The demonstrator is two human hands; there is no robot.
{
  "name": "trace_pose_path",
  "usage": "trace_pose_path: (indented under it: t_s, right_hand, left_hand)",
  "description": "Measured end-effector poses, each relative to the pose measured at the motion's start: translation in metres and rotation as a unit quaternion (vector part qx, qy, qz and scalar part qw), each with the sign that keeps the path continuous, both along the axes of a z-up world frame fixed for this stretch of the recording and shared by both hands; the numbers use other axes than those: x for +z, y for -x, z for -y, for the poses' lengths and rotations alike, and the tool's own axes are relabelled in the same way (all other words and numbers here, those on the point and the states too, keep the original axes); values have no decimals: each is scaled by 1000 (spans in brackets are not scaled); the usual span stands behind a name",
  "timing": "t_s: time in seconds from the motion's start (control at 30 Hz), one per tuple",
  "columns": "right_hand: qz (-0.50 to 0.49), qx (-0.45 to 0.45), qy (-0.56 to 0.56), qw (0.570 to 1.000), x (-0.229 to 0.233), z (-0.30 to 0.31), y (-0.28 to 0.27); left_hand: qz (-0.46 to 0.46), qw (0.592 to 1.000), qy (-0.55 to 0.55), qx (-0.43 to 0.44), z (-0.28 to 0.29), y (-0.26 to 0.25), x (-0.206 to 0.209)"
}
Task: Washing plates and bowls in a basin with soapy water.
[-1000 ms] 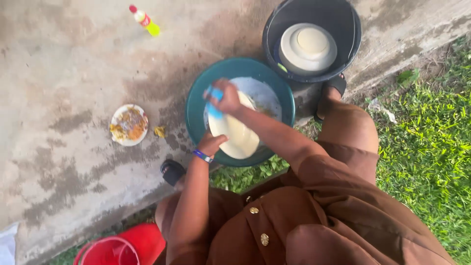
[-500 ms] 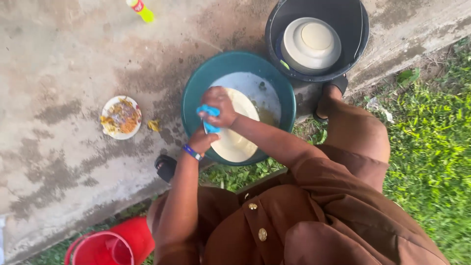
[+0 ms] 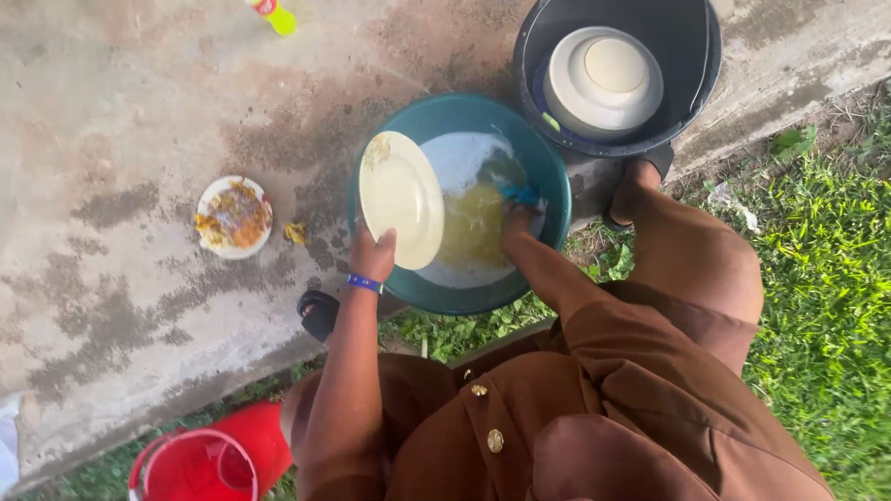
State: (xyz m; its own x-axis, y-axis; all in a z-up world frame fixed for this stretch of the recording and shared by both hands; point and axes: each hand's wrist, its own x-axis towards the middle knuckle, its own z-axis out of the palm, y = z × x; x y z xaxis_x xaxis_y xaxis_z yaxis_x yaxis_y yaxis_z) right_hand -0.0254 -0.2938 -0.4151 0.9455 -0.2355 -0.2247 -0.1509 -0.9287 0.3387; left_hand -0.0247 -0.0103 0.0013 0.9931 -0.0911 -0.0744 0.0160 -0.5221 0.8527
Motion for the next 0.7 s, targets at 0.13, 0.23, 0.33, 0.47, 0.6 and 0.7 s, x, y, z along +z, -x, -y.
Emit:
trace_pose_path:
  t_s: [0.13,0.23,0.33,0.47,0.6,0.7]
  right_hand:
    - [-394,38,-411,821,44,16,-39]
    - [-479,-2,-588,652,159,12,-45]
    - [-423,0,-724,545,288,-2,-59]
    - [-190,-6,-866,462,312,-34,-65]
    - [56,-126,-846,516,211,-95,-19]
    - [136,71,-661,735,197,-134,19]
  left_hand:
    - [-10,992,-126,-5,1,0,-2]
    - [-24,992,-123,0,-6,7,-22]
    - [-42,997,-60,-23,-16,4,-47]
    - [-47,999,-8,-20,-18,-5,-83]
    - [-120,978,152,73,-7,-8,-99]
    - [-39,990,116,68,-4,-7,-104]
